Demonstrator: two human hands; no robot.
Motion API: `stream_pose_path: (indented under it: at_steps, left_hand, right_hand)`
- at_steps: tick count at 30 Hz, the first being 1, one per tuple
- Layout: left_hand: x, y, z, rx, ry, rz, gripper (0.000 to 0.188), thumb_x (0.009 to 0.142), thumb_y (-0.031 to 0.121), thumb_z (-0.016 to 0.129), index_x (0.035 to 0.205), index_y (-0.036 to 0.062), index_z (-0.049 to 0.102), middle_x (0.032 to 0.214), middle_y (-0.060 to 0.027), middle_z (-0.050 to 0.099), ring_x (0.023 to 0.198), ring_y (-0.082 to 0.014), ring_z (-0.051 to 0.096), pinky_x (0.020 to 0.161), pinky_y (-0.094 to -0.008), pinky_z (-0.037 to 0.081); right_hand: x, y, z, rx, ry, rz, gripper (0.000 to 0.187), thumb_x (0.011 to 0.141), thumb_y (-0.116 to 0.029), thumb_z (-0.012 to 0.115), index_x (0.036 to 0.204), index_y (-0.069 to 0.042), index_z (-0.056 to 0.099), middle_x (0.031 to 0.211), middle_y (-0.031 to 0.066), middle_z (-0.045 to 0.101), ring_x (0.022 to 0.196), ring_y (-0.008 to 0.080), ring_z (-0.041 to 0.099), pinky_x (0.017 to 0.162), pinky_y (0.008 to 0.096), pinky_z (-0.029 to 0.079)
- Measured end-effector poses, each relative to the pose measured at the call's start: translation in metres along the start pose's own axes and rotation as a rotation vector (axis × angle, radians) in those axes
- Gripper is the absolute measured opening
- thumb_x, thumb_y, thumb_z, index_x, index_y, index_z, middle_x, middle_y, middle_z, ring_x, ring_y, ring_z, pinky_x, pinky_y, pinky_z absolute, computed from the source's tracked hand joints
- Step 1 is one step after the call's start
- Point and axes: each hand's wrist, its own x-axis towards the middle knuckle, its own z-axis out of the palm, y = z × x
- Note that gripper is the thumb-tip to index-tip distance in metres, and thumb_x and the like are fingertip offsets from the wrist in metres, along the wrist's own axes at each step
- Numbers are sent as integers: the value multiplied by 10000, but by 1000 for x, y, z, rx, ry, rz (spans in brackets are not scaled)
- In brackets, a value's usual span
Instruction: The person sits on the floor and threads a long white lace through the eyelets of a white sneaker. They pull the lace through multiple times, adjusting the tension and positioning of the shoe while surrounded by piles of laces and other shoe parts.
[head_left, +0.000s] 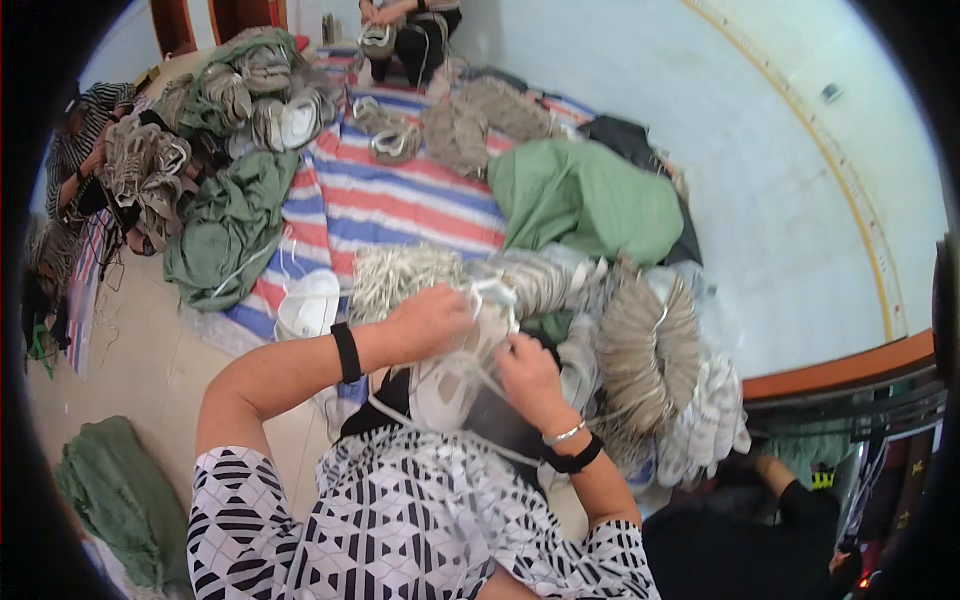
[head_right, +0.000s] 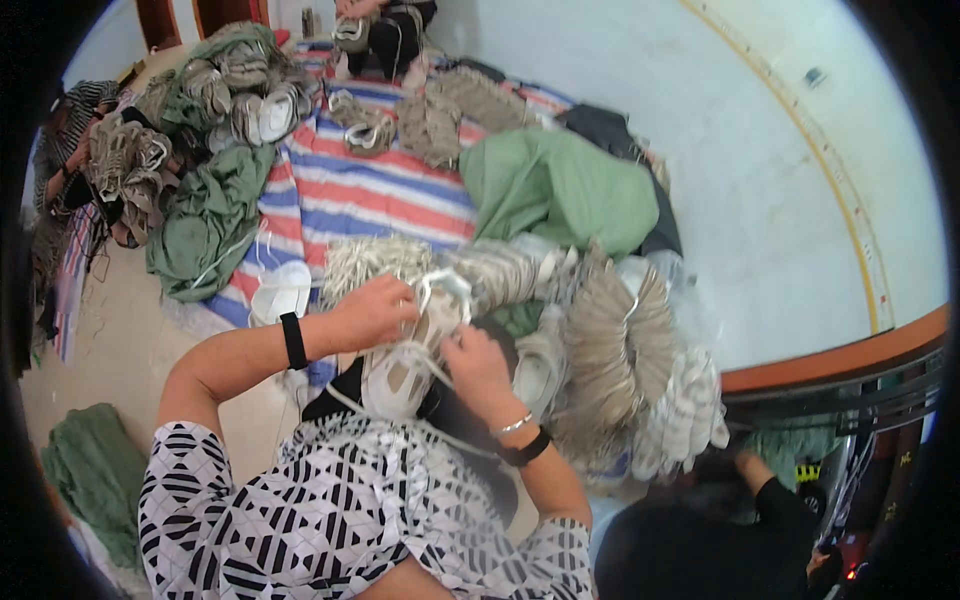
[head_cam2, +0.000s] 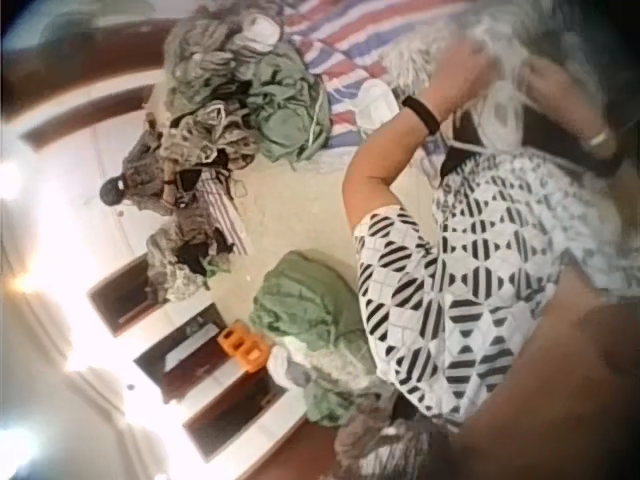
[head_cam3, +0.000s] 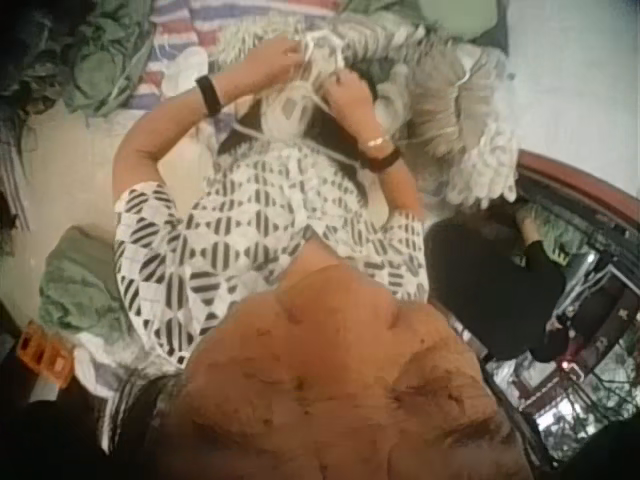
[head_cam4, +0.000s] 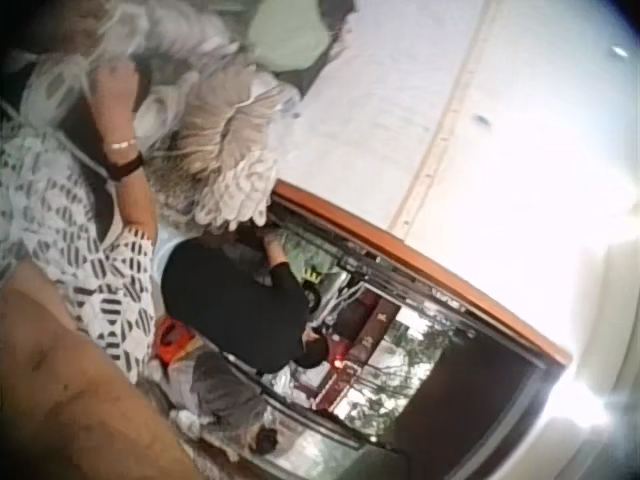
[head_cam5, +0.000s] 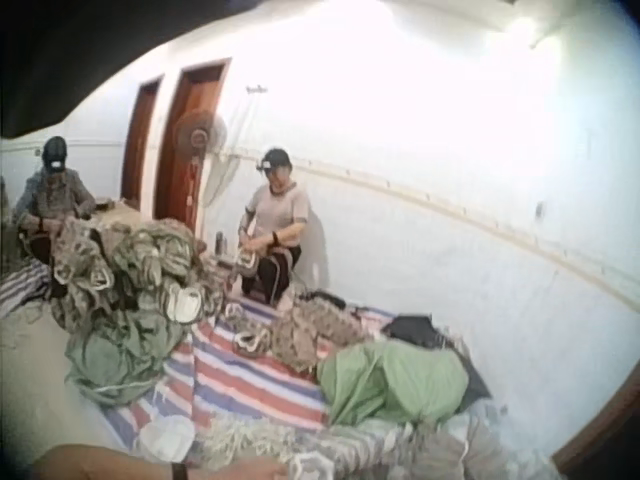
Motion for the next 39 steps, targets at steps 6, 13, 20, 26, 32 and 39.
stream_pose_path:
  at_steps: [6,13,20,26,32,39]
  left_hand:
    - [50,-16,-13,269,-384,506,244,699,287,745,854,124,651,967,-15,594,1027,-229,557,839,-403,459]
    - [63,2,-27,121,-822,241,241,753,268,720,949,127,702,1005,-21,630,1049,-256,570,760,-432,520]
    - [61,-15,8,-585,-355,-238,174,836,210,638,942,122,743,740,-62,681,655,-172,590,598,-338,471]
    - [41,-37,29,-1422,-228,-608,232,875,273,700,997,79,736,873,44,678,708,-38,520,598,-206,401]
    - [41,-23,22,-1418,-179,-613,261,880,274,703,1040,69,730,927,22,681,802,-47,559,679,-216,433]
    - [57,2,8,-971,-265,-73,314,940,297,589,1047,19,689,909,-58,676,850,-184,614,808,-308,479]
  right_hand:
    - [31,18,3,-36,-269,-293,110,776,-150,613,773,-42,628,844,129,587,824,313,618,691,412,508]
    - [47,41,27,217,-553,-102,156,793,-216,632,734,-77,670,793,150,629,745,341,621,688,420,508]
    - [24,33,49,284,-254,71,197,834,-195,612,907,-16,649,866,186,656,707,369,631,652,410,525]
    - [24,38,22,2030,138,744,116,941,-135,556,1039,-80,588,838,39,637,566,83,520,497,215,432]
    - [47,-19,8,1479,-148,674,202,965,-189,531,1003,-7,609,713,14,576,532,72,508,469,207,404]
    - [30,-14,-80,1193,164,298,314,1005,-223,505,825,5,625,671,13,571,527,45,467,474,185,352]
